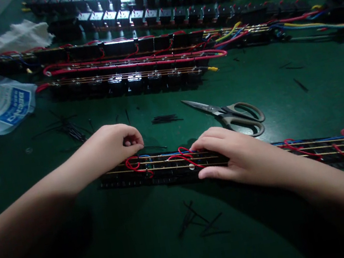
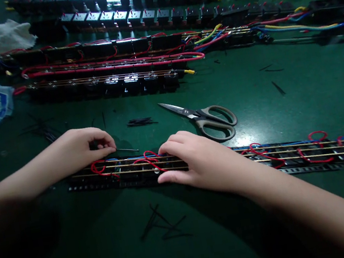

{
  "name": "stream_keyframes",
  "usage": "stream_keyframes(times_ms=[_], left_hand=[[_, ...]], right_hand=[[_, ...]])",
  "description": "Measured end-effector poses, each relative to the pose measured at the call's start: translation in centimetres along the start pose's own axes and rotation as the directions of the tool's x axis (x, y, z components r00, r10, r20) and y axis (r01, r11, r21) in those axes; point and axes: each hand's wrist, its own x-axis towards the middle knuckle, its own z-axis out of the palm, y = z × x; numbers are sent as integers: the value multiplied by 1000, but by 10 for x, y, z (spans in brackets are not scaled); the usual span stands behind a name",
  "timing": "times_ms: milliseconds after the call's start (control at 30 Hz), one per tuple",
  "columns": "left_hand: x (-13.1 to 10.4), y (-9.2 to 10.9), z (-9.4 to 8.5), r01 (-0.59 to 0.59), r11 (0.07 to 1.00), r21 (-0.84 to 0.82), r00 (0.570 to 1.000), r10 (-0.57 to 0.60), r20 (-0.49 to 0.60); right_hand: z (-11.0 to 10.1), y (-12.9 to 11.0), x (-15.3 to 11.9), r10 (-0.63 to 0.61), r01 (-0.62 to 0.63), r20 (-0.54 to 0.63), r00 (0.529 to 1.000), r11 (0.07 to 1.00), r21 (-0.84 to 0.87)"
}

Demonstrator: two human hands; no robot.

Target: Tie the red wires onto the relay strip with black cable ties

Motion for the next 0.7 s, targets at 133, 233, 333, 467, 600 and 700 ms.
stream_keyframes(times_ms=[133,233,333,467,600,700], left_hand=[[1,-2,0,-29,998,53,999,28,25],[-1,-3,0,-45,996,82,999,45,2],[-8,2,1,-105,981,166,983,127,-132],[-20,20,5,-244,920,307,914,324,-243],[-26,34,13,-376,920,114,894,392,-219],[-25,36,17,-393,919,8,898,386,-211]], right_hand=[[-6,-8,13,72,-73,25,997,997,19],[-4,-9,19,53,-46,-67,996,994,102],[1,-6,19,59,-36,-159,986,988,148],[4,-2,14,35,-8,-190,981,990,138],[3,-2,13,9,25,-219,976,988,154],[1,-1,12,-32,68,-205,978,984,166]])
